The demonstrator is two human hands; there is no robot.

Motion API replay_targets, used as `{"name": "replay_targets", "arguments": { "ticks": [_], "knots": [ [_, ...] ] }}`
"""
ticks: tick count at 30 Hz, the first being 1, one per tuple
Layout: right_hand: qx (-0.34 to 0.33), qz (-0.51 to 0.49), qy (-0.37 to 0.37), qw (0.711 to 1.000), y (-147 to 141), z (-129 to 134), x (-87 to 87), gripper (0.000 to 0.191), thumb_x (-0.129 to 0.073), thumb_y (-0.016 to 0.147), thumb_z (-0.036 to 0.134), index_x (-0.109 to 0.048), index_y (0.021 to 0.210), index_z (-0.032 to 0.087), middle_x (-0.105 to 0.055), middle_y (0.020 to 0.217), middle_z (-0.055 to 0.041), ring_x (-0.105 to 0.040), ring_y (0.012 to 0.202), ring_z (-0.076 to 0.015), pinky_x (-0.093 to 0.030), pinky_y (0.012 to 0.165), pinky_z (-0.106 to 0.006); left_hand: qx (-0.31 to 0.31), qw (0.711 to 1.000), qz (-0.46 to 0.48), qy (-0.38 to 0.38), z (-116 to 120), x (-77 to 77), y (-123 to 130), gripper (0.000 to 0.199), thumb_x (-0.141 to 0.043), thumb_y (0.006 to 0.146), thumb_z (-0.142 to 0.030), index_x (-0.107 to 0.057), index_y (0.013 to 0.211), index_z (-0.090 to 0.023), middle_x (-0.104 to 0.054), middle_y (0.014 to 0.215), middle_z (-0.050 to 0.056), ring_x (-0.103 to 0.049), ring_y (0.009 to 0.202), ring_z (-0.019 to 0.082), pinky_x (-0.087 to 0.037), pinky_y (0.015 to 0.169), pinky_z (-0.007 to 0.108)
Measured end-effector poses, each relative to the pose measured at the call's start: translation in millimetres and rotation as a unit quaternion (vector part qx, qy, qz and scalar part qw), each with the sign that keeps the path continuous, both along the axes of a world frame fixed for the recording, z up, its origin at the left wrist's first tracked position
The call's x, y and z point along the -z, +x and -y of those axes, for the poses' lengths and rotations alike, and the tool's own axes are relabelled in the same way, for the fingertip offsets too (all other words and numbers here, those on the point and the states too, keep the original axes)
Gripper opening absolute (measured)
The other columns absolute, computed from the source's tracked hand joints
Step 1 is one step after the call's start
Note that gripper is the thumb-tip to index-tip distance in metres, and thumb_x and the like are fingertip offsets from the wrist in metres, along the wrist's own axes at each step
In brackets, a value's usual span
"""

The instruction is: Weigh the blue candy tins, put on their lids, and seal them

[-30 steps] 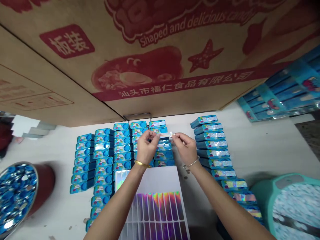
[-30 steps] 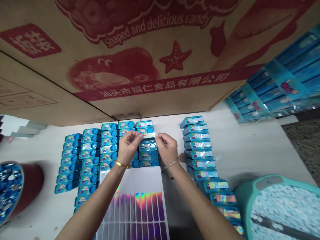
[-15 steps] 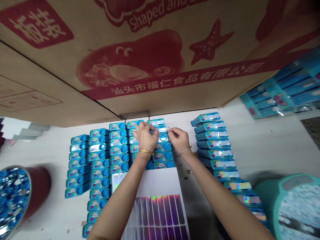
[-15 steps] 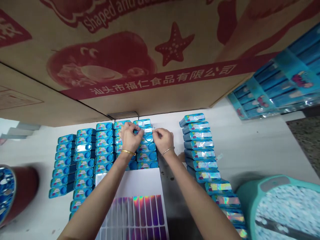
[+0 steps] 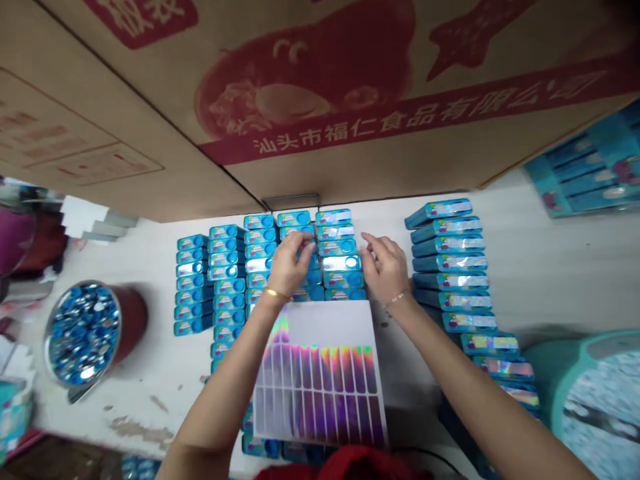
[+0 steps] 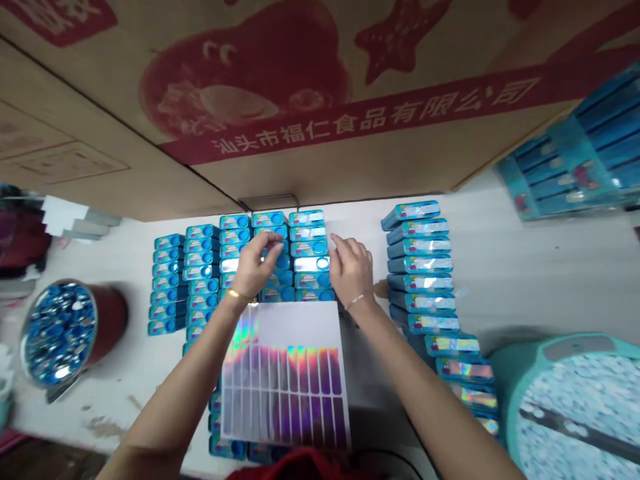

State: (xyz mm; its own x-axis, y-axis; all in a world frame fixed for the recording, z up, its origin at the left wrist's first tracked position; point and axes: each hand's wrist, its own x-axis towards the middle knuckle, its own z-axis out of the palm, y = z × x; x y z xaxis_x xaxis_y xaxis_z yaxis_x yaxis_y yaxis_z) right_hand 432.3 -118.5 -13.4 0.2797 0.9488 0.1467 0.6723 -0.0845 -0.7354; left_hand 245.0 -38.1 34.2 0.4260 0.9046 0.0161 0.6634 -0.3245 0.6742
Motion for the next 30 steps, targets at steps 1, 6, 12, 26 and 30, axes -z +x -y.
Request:
{"name": "replay_targets", "arguments": {
  "ticks": [1, 6, 12, 26, 30],
  "knots": [
    [-0.031, 0.017, 0.008, 0.999, -10, 10, -12.6, 0.033, -0.043, 0.092, 0.027, -0.064, 0.115, 0.015, -0.064, 0.091, -0.0101, -0.055, 0.087, -0.0240, -0.040, 0.079, -0.037, 0.040, 0.999, 0.000, 0.000, 9, -7.0, -19, 0.014, -0.046, 0.092, -0.025, -0.058, 0.098, -0.020, -0.063, 0.096, 0.005, -0.059, 0.092, 0.017, -0.046, 0.084, 0.031],
    [-0.205, 0.037, 0.012, 0.978, -78, 60, -40.0, 0.022, -0.043, 0.095, 0.026, -0.063, 0.097, 0.018, -0.063, 0.084, -0.0069, -0.052, 0.081, -0.0220, -0.034, 0.074, -0.034, 0.154, 0.980, -0.126, 0.022, 60, -25.4, -95, 0.022, -0.041, 0.095, -0.024, -0.060, 0.106, -0.020, -0.065, 0.098, 0.007, -0.059, 0.093, 0.019, -0.047, 0.083, 0.034],
    [-0.229, 0.090, -0.035, 0.969, -104, 72, -18.4, 0.020, -0.045, 0.094, 0.025, -0.061, 0.085, 0.018, -0.060, 0.081, -0.0065, -0.048, 0.079, -0.0224, -0.030, 0.071, -0.034, 0.185, 0.946, -0.234, 0.124, 86, -6.2, -107, 0.025, -0.043, 0.093, -0.022, -0.063, 0.108, -0.018, -0.063, 0.095, 0.010, -0.054, 0.081, 0.020, -0.043, 0.071, 0.035],
    [-0.193, -0.114, -0.063, 0.972, -100, 70, -29.7, 0.036, -0.035, 0.097, 0.041, -0.062, 0.092, 0.018, -0.063, 0.088, -0.0089, -0.054, 0.087, -0.0232, -0.038, 0.077, -0.037, -0.117, 0.991, 0.055, 0.023, 144, -64.4, -87, 0.008, -0.058, 0.087, -0.023, -0.052, 0.081, -0.020, -0.060, 0.080, 0.001, -0.058, 0.079, 0.014, -0.045, 0.072, 0.030],
    [-0.165, -0.379, -0.060, 0.909, -89, 74, -49.8, 0.046, -0.034, 0.092, 0.059, -0.060, 0.092, 0.020, -0.062, 0.086, -0.0058, -0.058, 0.082, -0.0197, -0.045, 0.075, -0.033, -0.270, 0.940, 0.197, -0.072, 128, -60.9, -54, 0.019, -0.065, 0.081, -0.033, -0.052, 0.077, -0.020, -0.058, 0.075, 0.000, -0.057, 0.073, 0.012, -0.047, 0.069, 0.027]
  ]
}}
